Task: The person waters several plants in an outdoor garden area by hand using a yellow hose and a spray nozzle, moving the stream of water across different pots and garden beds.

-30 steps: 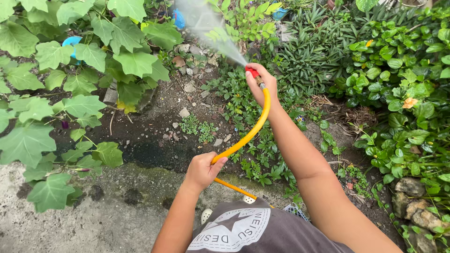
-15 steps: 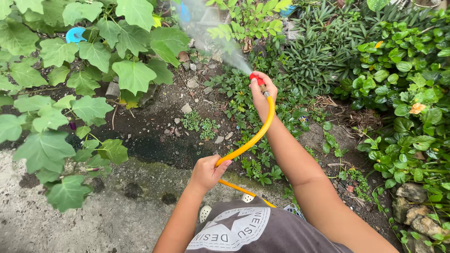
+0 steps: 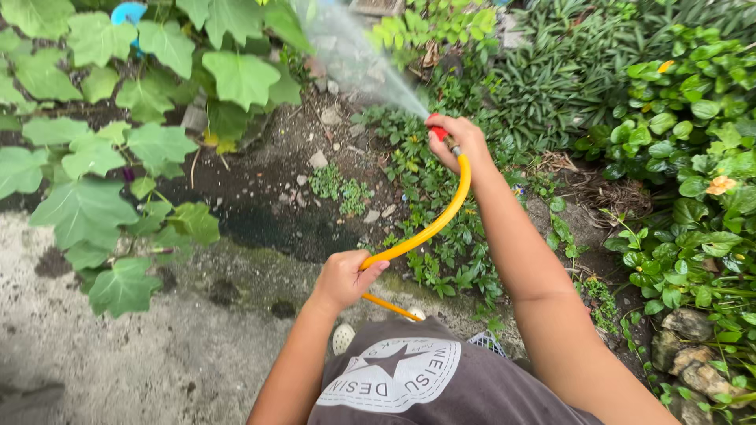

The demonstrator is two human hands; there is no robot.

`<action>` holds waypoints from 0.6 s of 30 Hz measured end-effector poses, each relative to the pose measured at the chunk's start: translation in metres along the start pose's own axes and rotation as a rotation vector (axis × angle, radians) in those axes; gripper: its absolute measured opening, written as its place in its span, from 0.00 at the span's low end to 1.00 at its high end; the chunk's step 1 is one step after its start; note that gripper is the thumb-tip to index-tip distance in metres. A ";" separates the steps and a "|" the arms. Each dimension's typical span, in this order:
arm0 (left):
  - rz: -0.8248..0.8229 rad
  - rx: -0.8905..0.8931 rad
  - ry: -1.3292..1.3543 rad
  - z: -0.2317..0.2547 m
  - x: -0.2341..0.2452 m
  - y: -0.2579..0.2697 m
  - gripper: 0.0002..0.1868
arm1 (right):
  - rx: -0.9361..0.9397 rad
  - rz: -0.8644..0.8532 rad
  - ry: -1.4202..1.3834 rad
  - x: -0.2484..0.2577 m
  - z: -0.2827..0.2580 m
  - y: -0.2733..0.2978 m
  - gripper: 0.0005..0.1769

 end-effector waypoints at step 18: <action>-0.180 0.121 -0.078 -0.014 -0.031 0.008 0.29 | -0.449 0.377 0.015 0.011 0.033 0.126 0.13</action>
Point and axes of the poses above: each hand's wrist, its own y-axis away from the middle knuckle, its own x-axis out of the back of the hand, z = x × y, the point moved 6 cm from there along -y, towards the middle knuckle, and after that the axes turned 7 degrees about -z, right-handed, at the moved point
